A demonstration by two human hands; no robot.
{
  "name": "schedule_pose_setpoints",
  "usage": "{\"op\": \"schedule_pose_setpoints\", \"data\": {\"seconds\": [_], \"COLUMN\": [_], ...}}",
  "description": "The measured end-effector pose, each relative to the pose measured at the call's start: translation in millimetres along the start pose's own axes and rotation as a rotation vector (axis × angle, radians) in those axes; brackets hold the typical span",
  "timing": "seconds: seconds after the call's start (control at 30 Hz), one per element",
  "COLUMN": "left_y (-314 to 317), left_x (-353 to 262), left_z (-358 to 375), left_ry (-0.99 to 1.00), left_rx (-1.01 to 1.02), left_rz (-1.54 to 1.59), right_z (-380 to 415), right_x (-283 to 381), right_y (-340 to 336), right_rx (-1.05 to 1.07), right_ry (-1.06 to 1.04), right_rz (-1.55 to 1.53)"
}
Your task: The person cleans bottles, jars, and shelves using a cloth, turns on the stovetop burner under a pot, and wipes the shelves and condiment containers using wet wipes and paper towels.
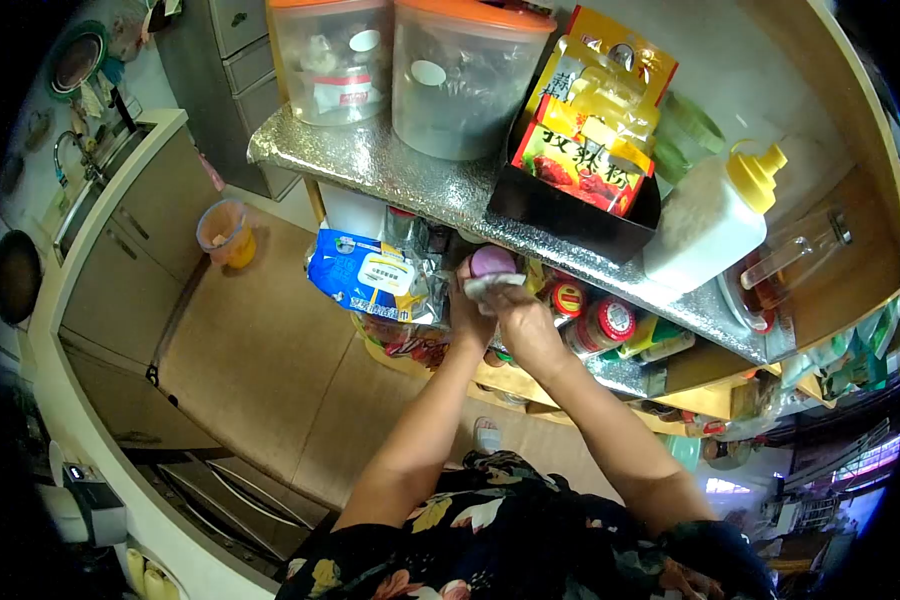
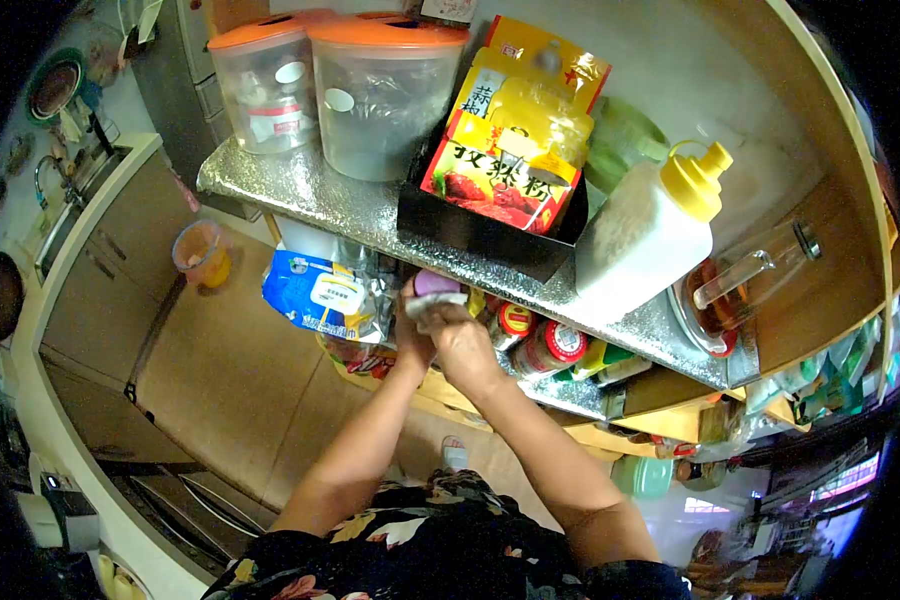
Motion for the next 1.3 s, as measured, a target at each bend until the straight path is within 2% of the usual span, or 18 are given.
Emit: {"op": "schedule_pose_setpoints", "data": {"seconds": [0.07,0.13,0.3,0.37,0.4,0.47,0.5,0.53,0.57,0.6,0.67,0.73,0.9,1.0,1.17,1.23,1.27,1.3], "left_y": [-1,17,3,1,1,5,-1,-8,2,4,8,17,9,-19,-104,-141,-149,-156], "left_x": [-1,-97,-27,-1,3,-14,-6,4,-43,-54,-67,-89,-111,-133,-165,-139,-133,-124], "left_z": [0,16,5,6,6,13,9,6,14,14,18,27,50,66,59,49,46,42], "left_ry": [-0.044,0.110,-0.015,-0.083,-0.132,-0.351,-0.194,-0.045,-0.037,-0.147,-0.012,0.014,0.157,0.356,0.343,0.113,0.114,0.009], "left_rx": [-0.063,-0.146,-0.105,-0.134,-0.162,-0.161,-0.033,-0.059,-0.152,-0.100,-0.086,-0.102,-0.047,-0.180,-0.554,-0.887,-0.877,-0.776], "left_rz": [0.006,-0.747,-0.829,0.184,0.576,0.948,0.323,-0.313,-0.725,-0.779,-0.722,-0.720,-0.734,-0.711,-0.940,-0.693,-0.691,-0.390], "right_z": [-18,-38,-43,-27,-20,0,12,26,44,59,86,107,122,122,102,83,70,56], "right_x": [-2,-9,-16,-18,-15,-9,-7,12,16,15,10,-1,-27,-28,-30,-22,-16,-10], "right_y": [-4,3,28,26,22,16,17,2,4,4,3,5,49,67,81,98,101,103], "right_rx": [-0.079,-0.154,0.220,-0.257,-0.265,-0.078,0.084,0.040,-0.048,-0.098,-0.141,-0.165,-0.029,0.024,0.053,0.030,0.026,0.022], "right_ry": [0.035,0.097,0.247,-0.097,-0.097,-0.070,0.024,0.007,-0.072,-0.047,-0.019,0.196,0.224,0.268,0.183,0.059,0.032,0.006], "right_rz": [0.025,0.061,0.210,0.169,0.174,0.014,-0.055,-0.104,-0.162,-0.193,-0.226,-0.155,0.111,0.183,0.022,-0.045,-0.083,-0.120]}}
Point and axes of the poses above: each hand's wrist, its own z-axis away from the middle knuckle, its own y-axis out of the palm, x = y × z, the point moved 2 cm from there along -z, towards the middle knuckle, and after that the axes turned 8 degrees about x, right-handed, at the moved point
